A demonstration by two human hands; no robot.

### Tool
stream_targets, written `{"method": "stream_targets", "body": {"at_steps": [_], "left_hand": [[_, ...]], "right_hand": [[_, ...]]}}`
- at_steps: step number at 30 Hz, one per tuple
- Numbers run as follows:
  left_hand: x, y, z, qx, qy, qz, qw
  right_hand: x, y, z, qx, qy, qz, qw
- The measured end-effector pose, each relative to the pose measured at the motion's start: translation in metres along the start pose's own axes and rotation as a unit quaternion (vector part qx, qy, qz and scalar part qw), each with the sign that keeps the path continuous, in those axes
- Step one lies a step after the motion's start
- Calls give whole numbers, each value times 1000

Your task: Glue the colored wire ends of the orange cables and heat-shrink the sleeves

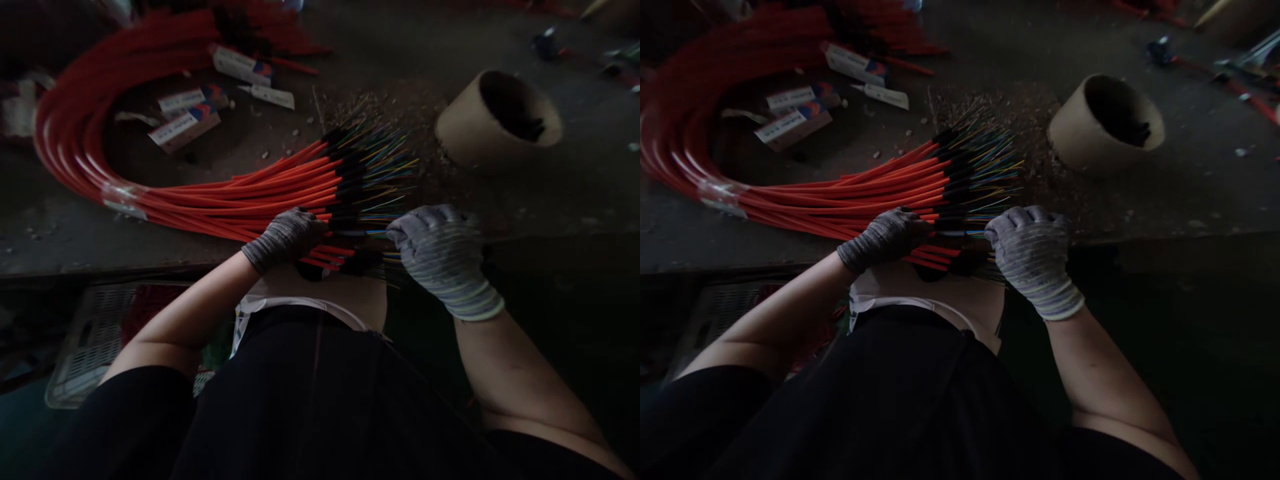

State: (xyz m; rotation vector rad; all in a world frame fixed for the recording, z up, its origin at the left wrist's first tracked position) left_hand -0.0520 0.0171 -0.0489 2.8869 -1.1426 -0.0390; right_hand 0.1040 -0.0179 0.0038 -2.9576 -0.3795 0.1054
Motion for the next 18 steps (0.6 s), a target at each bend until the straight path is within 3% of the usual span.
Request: {"method": "stream_targets", "body": {"at_steps": [3,7,10,14,18], "left_hand": [[-6,2,2,53,33,-16,998],[-14,5,5,100,76,-51,991],[-15,4,8,114,90,-57,988],[-12,3,8,132,86,-40,987],[-10,4,9,99,77,-45,991]], "right_hand": [[-28,-5,-15,40,-16,-57,997],[-64,-17,17,-10,-10,-112,994],[-65,-25,35,-5,8,-92,996],[-64,-28,41,18,-12,-123,992],[-60,-28,42,10,-37,-139,990]]}}
Point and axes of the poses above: each hand's wrist, its own y-axis away from the middle knuckle, its own z-axis out of the palm, x = y × z, the point moved 10 cm from there along -y, towards the middle knuckle, and after that the axes turned 7 degrees about -y, right-handed, at the moved point
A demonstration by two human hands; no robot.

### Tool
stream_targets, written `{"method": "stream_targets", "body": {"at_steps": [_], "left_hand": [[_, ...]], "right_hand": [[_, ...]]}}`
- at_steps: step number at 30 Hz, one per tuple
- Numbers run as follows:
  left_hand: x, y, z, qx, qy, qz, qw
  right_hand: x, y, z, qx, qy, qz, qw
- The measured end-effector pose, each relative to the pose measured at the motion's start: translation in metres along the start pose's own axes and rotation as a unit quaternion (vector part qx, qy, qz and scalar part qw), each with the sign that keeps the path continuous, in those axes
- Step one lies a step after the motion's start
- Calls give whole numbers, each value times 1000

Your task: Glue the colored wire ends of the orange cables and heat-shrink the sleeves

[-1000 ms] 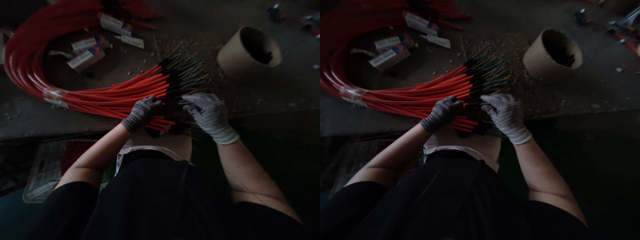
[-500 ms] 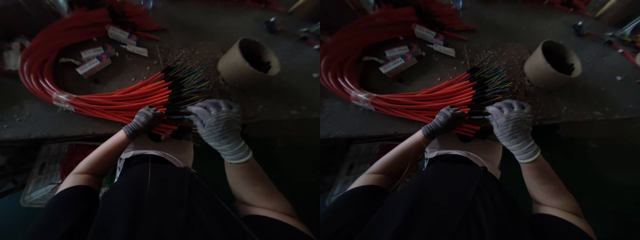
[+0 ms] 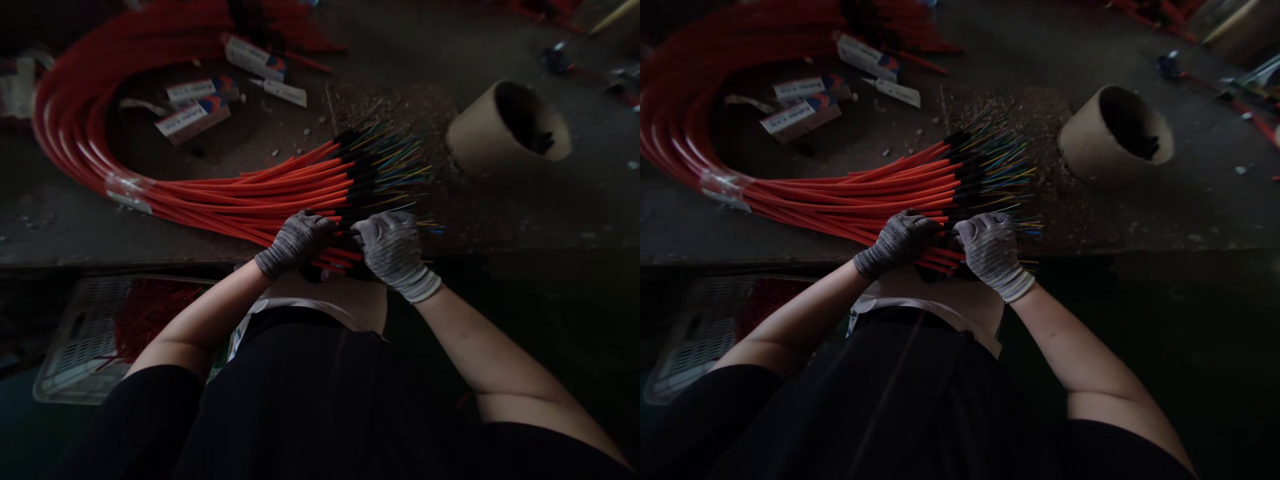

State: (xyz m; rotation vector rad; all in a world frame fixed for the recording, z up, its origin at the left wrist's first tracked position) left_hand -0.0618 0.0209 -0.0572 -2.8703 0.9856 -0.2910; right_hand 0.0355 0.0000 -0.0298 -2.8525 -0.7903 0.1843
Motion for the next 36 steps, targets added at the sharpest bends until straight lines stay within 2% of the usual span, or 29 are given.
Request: {"method": "stream_targets", "body": {"at_steps": [4,6,8,10,13,16,19,22,25,28,31,36], "left_hand": [[-4,-3,-3,-38,-55,-63,996],[-1,-4,-4,-65,-90,-71,991],[6,-3,-5,-89,-112,-49,988],[12,2,-7,-107,-115,-26,987],[26,10,-5,-117,-85,17,989],[36,15,-1,-94,-78,42,992],[41,13,6,-43,-74,50,995],[37,11,7,31,-43,36,998],[29,9,6,78,1,15,997],[26,7,6,80,40,14,996],[29,6,4,80,60,23,995],[28,5,7,70,65,15,995]], "right_hand": [[18,13,-29,50,-34,48,997],[30,25,-40,51,-72,77,993],[33,38,-32,-5,-98,81,992],[31,50,-13,-77,-68,85,991],[29,60,6,-105,16,105,989],[23,58,5,-59,27,92,994],[25,56,-4,-29,9,81,996],[26,51,-12,-24,-7,57,998],[24,44,-26,33,15,41,998],[14,36,-33,82,29,6,996],[4,29,-26,80,8,-41,996],[8,23,-14,71,-15,-29,997]]}}
Point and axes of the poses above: each hand's wrist, its own y-axis away from the middle knuckle, its own z-axis out of the palm, x = y × z, the point moved 10 cm from there along -y, towards the middle knuckle, and after that the axes turned 7 degrees about -y, right-handed, at the moved point
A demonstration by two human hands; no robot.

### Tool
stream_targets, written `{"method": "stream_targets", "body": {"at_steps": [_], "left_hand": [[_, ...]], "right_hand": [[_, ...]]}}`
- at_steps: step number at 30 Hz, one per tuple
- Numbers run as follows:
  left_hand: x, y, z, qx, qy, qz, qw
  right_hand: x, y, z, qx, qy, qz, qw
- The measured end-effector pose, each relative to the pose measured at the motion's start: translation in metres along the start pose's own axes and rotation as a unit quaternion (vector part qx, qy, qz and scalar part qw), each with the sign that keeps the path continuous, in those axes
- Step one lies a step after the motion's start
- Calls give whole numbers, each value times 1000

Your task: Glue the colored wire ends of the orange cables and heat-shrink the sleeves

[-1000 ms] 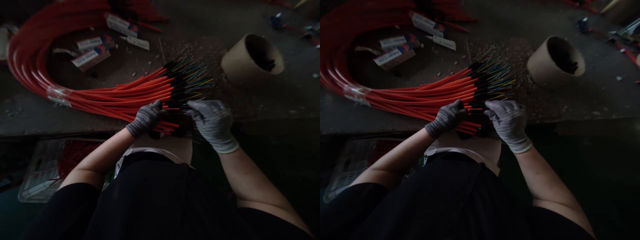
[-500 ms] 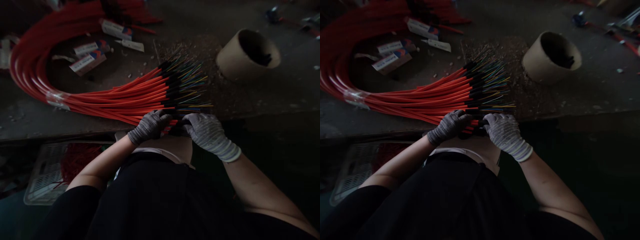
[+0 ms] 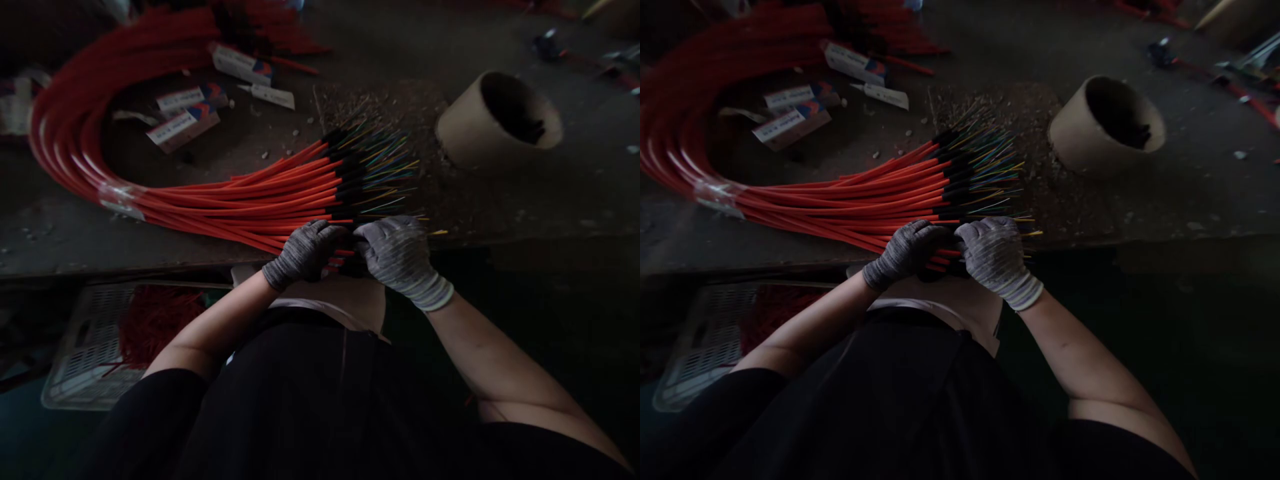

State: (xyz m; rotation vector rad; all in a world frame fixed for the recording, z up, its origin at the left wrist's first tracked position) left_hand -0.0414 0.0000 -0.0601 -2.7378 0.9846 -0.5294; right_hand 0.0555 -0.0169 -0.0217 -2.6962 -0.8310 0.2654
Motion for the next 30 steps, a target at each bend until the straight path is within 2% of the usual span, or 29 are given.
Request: {"method": "stream_targets", "body": {"at_steps": [3,5,8,11,13,15,18,22,24,26,30], "left_hand": [[-5,-2,2,-11,-25,-14,1000],[-13,-4,1,-21,-69,-43,996],[-12,-6,1,-84,-136,-35,986],[2,-4,1,-177,-164,14,970],[7,-2,-1,-228,-166,5,960],[7,0,-4,-255,-165,-22,953],[9,2,-4,-247,-166,-22,954],[9,6,2,-195,-144,15,970],[5,7,3,-156,-130,18,979],[4,7,4,-125,-114,33,985],[5,7,5,-89,-92,63,990]], "right_hand": [[5,0,-2,2,-1,8,1000],[14,3,-13,24,7,34,999],[25,14,-29,37,-10,76,996],[21,27,-14,-49,-10,76,996],[18,35,6,-111,31,84,990],[17,40,20,-137,65,96,984],[12,40,20,-101,68,78,990],[4,37,-10,21,63,25,997],[-1,34,-19,50,69,-9,996],[-3,29,-20,44,73,-27,996],[1,18,-10,-8,50,-26,998]]}}
Point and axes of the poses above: each hand's wrist, its own y-axis away from the middle knuckle, its own z-axis out of the palm, x = y × z, the point moved 10 cm from there along -y, towards the middle knuckle, and after that the axes turned 7 degrees about -y, right-handed, at the moved point
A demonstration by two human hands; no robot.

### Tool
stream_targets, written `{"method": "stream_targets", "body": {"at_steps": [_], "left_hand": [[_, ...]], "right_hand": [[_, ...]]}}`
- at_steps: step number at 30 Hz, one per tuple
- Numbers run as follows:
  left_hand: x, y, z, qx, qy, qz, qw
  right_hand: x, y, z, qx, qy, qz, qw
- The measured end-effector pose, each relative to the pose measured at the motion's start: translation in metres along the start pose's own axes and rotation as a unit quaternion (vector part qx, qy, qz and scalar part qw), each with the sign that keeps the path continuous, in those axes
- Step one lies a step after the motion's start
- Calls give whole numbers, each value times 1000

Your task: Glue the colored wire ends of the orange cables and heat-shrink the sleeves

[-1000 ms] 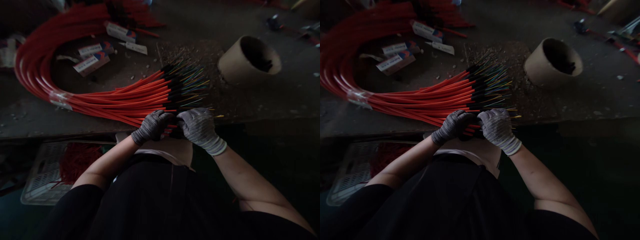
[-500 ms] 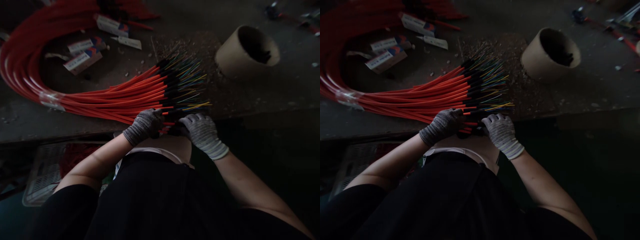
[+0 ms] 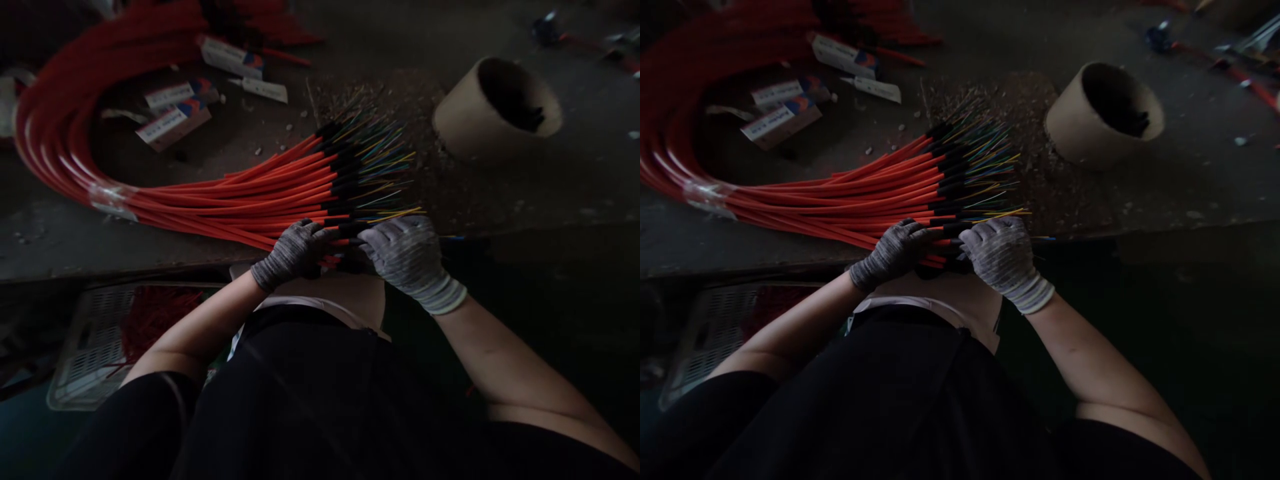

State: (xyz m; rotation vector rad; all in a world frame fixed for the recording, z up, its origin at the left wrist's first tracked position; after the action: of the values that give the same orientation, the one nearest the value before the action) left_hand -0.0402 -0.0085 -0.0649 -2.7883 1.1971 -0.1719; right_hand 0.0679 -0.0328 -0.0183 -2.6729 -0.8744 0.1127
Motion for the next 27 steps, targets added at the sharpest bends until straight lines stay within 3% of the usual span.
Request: {"method": "stream_targets", "body": {"at_steps": [7,12,15,18,21,24,27], "left_hand": [[-2,1,2,2,-3,10,1000],[-1,2,-2,37,-17,18,999],[-12,-1,0,48,-41,-51,997],[-22,-2,-1,47,-69,-134,987],[-12,-3,-1,-23,-77,-107,991],[2,1,-2,-116,-73,-53,989],[10,4,-4,-149,-88,-36,984]], "right_hand": [[12,-4,13,-34,-55,7,998],[7,-4,17,-3,-14,-14,1000],[4,-2,16,22,-5,-9,1000],[9,5,-1,71,-31,24,997],[19,18,-11,69,-83,88,990],[9,29,3,-12,-126,88,988],[1,33,20,-68,-90,107,988]]}}
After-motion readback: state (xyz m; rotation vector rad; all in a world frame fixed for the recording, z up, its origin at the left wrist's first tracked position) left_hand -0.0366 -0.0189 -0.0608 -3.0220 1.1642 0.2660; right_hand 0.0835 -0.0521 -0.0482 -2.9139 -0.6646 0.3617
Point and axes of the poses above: each hand's wrist, its own y-axis away from the middle knuckle, its own z-axis out of the palm, x = y × z, the point moved 10 cm from there along -y, towards the middle knuckle, and after that the axes turned 7 degrees about -y, right-handed, at the moved point
